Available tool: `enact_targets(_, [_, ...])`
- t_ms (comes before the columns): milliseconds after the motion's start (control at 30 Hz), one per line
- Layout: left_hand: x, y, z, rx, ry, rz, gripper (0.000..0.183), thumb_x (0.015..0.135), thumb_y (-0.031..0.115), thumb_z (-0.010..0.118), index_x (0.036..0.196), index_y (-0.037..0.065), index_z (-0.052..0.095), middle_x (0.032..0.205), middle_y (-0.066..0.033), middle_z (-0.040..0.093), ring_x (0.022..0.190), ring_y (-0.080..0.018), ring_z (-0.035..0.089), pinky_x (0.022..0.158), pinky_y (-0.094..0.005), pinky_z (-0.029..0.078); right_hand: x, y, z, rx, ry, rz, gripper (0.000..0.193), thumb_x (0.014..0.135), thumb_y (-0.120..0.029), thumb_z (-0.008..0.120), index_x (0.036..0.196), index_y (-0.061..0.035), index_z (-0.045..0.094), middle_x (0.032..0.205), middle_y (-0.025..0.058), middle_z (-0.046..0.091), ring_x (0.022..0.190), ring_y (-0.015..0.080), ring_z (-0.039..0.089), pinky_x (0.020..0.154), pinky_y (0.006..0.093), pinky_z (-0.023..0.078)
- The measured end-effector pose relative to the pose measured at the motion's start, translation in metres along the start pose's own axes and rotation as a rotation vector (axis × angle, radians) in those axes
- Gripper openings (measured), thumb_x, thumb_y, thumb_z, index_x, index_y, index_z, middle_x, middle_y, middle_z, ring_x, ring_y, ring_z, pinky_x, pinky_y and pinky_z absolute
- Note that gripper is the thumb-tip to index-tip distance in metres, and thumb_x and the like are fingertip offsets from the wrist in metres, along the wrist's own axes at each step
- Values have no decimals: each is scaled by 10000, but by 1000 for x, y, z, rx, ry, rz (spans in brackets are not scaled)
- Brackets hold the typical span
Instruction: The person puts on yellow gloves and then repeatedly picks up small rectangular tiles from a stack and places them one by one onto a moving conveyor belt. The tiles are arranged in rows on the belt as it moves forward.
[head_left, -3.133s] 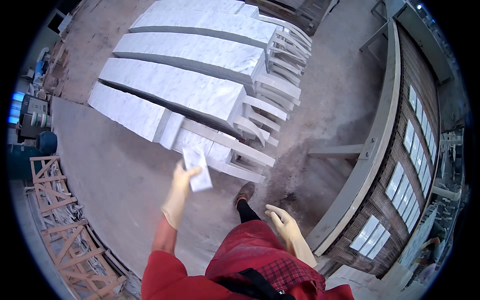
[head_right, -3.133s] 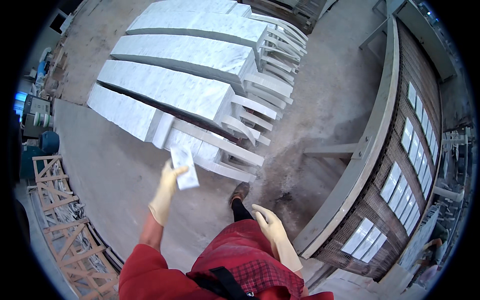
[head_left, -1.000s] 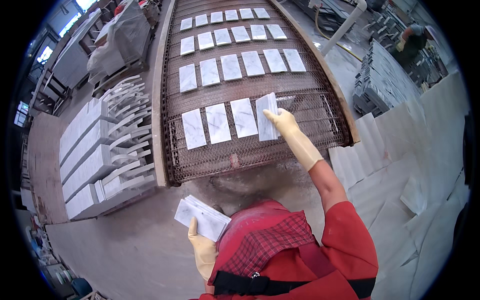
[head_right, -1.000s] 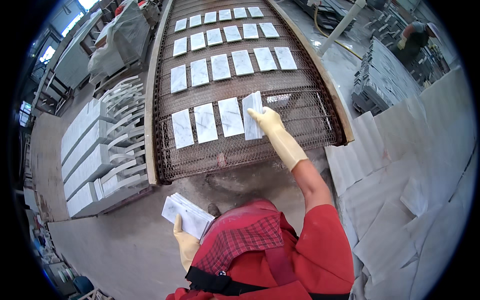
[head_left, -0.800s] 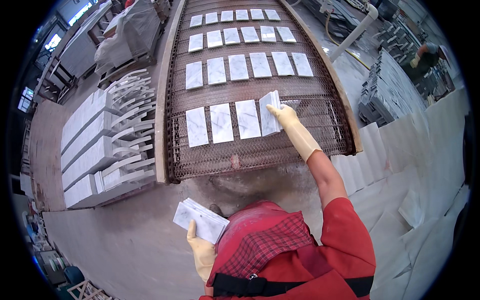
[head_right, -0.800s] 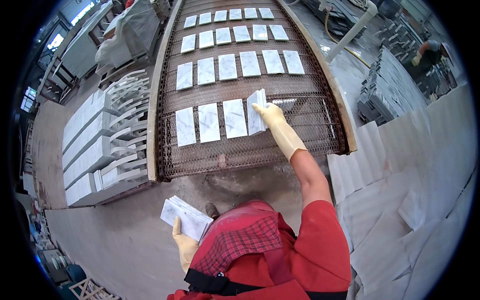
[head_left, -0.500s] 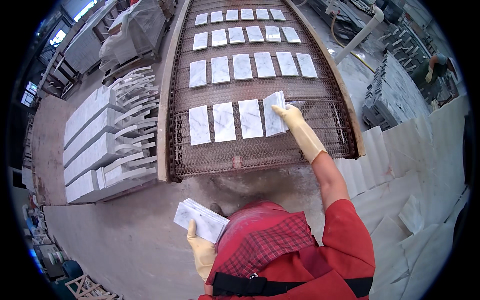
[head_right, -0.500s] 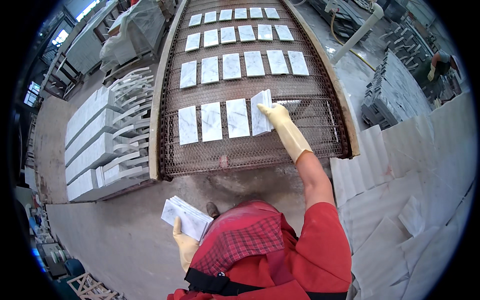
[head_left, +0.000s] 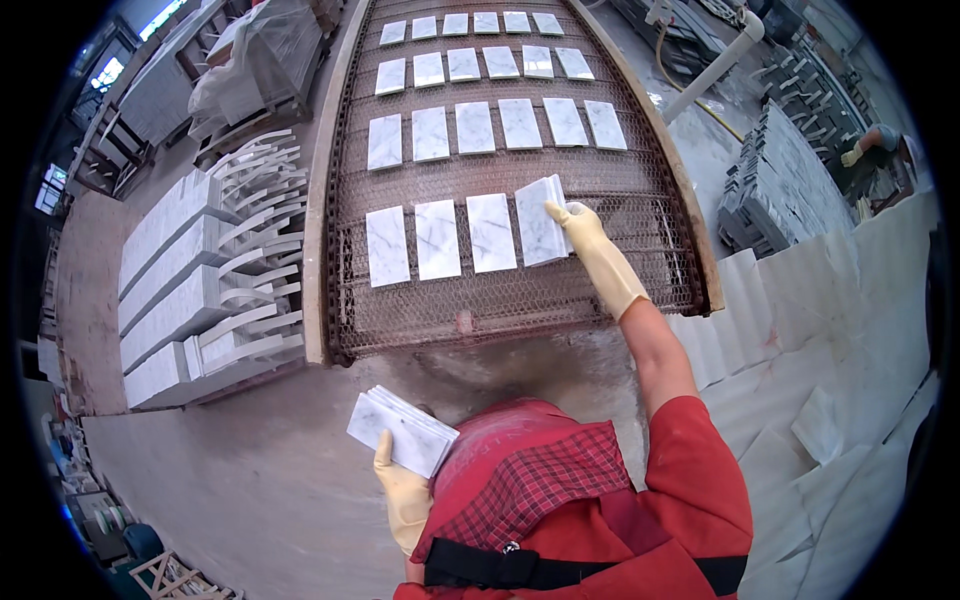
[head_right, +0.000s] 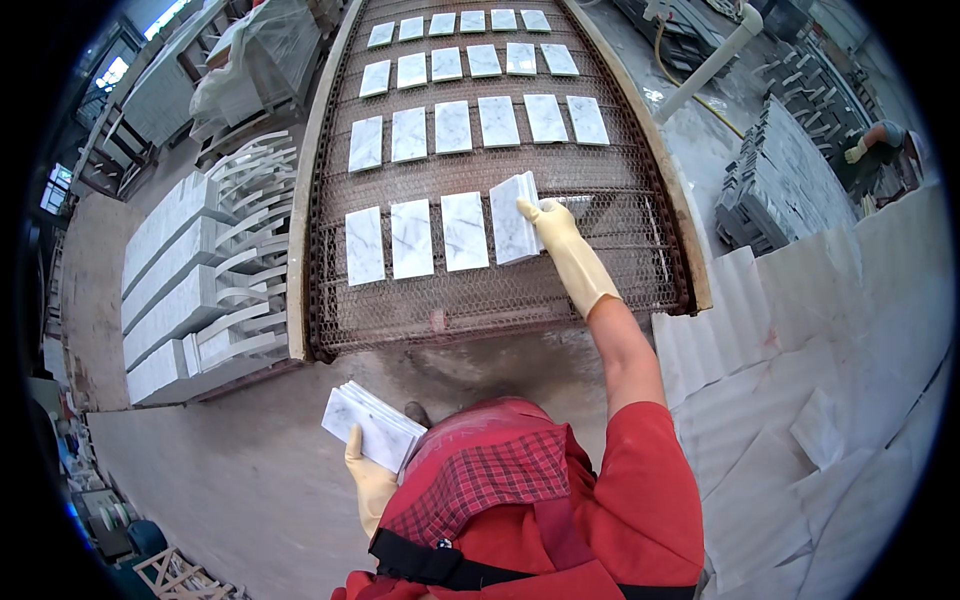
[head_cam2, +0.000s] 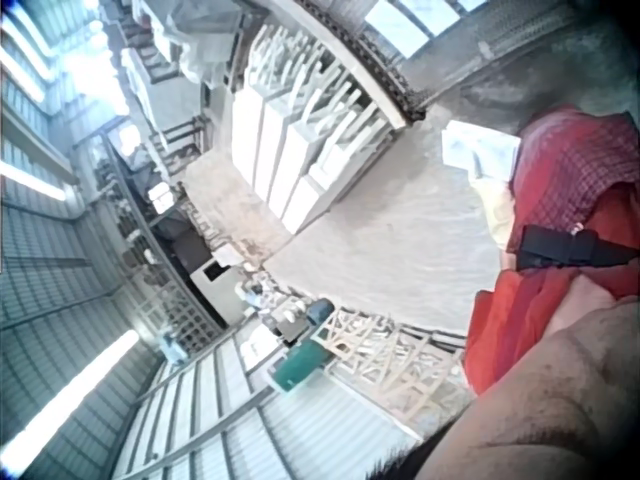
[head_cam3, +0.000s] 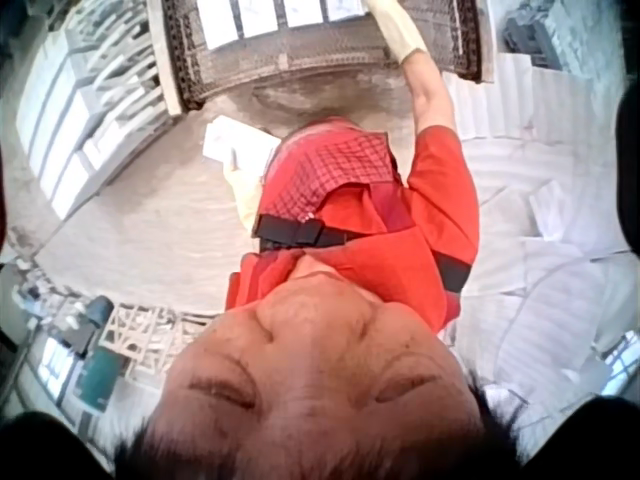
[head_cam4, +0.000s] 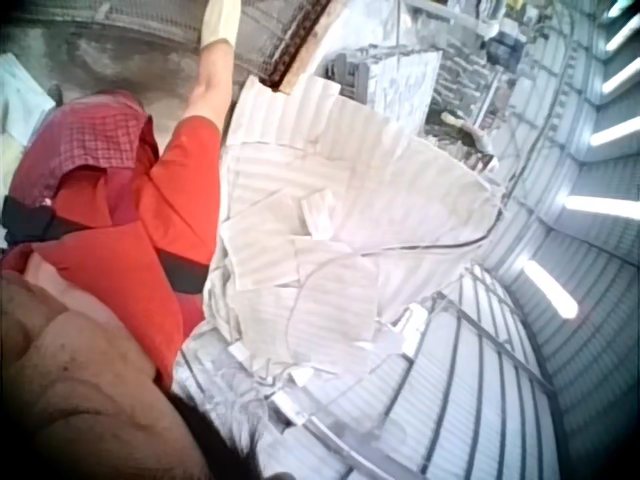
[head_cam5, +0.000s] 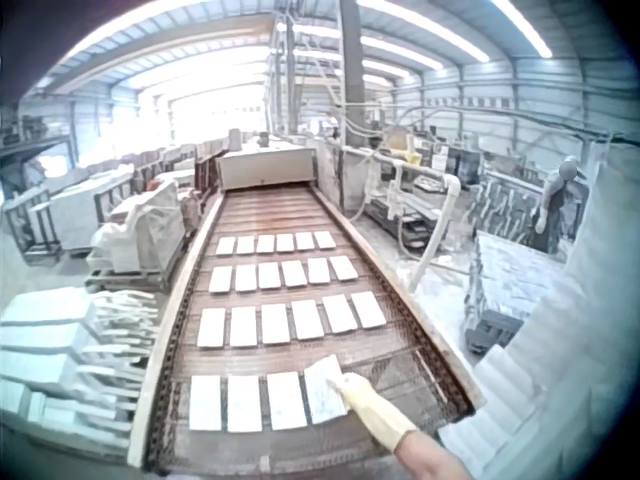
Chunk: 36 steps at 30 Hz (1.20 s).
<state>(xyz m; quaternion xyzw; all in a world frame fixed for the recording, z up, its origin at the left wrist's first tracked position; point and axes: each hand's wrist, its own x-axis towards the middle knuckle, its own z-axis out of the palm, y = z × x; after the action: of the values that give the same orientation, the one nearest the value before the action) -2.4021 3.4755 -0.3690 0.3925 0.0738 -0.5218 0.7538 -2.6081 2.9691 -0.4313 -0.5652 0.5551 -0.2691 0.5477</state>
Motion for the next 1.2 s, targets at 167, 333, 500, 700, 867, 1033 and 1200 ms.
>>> enact_targets(167, [10, -5, -15, 77, 30, 26, 618, 1079, 446, 499, 1569, 72, 462, 1595, -128, 509, 1476, -305, 441, 1274, -472, 271, -9, -11, 0, -36, 31, 21, 583, 963, -510, 740, 1155, 41, 716, 1066, 155, 761, 943, 209, 715, 841, 359, 559])
enact_targets(333, [11, -12, -28, -155, 48, -14, 634, 1067, 444, 507, 1572, 64, 459, 1592, -142, 506, 1459, -317, 459, 1261, -483, 291, -28, -41, -21, -71, 74, 39, 477, 990, -471, 716, 1076, -2, 709, 1024, 139, 761, 872, 191, 706, 786, 351, 566])
enact_targets(500, [3, -9, 1, -199, 112, 22, 622, 1060, 395, 509, 1543, 3, 479, 1490, -220, 581, 1373, -372, 548, 1195, -539, 405, -16, -25, -64, -78, 110, 10, 425, 993, -451, 721, 994, -26, 705, 946, 101, 758, 821, 171, 700, 762, 347, 559])
enact_targets(700, [22, -23, -40, -191, 87, 28, 774, 950, 494, 623, 1574, 65, 461, 1579, -199, 502, 1441, -416, 455, 1233, -603, 300, 0, -1, -63, -170, 148, -14, 454, 979, -458, 725, 1039, -7, 735, 993, 114, 771, 852, 178, 711, 794, 336, 555])
enact_targets(867, [25, -26, -40, -207, 64, 4, 773, 942, 495, 640, 1572, 82, 463, 1569, -196, 505, 1430, -419, 461, 1227, -614, 308, 5, 4, -81, -253, 201, -13, 494, 979, -496, 686, 1087, -18, 745, 1049, 144, 780, 938, 214, 729, 865, 368, 549])
enact_targets(1033, [10, -27, -17, -18, 37, 48, 763, 945, 497, 648, 1571, 104, 462, 1561, -179, 509, 1426, -409, 461, 1229, -612, 310, -5, -16, -109, -429, 262, -37, 568, 979, -539, 638, 1162, -10, 736, 1117, 205, 769, 1031, 297, 738, 913, 410, 545])
enact_targets(1200, [12, -30, -16, 58, 5, 55, 753, 947, 500, 656, 1571, 126, 461, 1554, -163, 512, 1422, -399, 461, 1231, -609, 311, -7, -7, -128, -691, 372, -9, 522, 986, -537, 627, 1098, -37, 725, 1094, 226, 755, 1053, 377, 721, 904, 459, 535])
